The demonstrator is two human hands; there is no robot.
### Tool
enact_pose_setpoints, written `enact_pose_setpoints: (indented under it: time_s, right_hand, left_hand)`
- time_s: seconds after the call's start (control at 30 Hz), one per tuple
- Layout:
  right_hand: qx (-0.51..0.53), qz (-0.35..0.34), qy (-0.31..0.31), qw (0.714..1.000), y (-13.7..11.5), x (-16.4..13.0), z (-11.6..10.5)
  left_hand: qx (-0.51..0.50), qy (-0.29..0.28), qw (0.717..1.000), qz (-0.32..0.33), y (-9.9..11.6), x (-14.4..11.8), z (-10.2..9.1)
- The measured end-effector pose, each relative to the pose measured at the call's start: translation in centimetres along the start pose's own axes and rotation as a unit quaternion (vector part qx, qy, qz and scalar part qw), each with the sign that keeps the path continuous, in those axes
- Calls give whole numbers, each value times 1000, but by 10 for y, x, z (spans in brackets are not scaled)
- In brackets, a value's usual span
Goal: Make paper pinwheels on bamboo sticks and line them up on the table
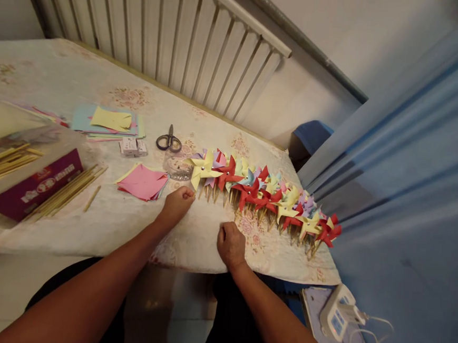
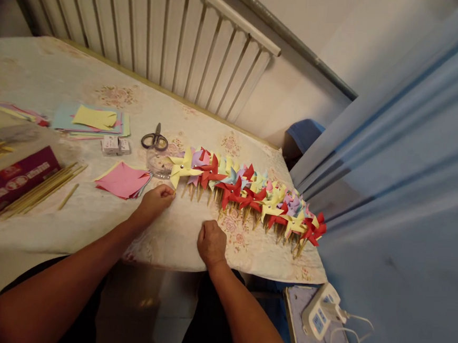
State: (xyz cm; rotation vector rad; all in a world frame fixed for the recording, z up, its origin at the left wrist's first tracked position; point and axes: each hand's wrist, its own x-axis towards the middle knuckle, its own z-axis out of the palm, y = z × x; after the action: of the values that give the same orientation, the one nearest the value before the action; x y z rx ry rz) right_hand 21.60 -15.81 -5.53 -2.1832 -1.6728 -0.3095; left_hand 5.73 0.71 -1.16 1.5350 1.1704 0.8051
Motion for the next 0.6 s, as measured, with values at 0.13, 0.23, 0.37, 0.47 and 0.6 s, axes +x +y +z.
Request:
enact_pose_setpoints:
  time_s: [0.13, 0.23, 0.37, 0.47, 0.6]
  right_hand:
    - [-2, 4, -5, 1000, 0, 0, 0]
    - [-3, 6, -7, 1000, 1, 0, 1]
    - [-8, 8, -6, 1000, 0, 0, 1]
    - [-14, 10, -9, 1000, 0, 1, 1]
    - [-20, 11, -17, 1000, -1, 2, 0]
  left_hand:
    - [-2, -2, 1000, -7, 1, -1, 1]
    - [-4, -2, 1000, -7, 2, -2, 2]
    - [-13, -5, 1000, -8, 4, -3, 5]
    - [-13, -7, 1000, -16, 6, -4, 7]
    - [-9, -8, 1000, -17, 6, -4, 7]
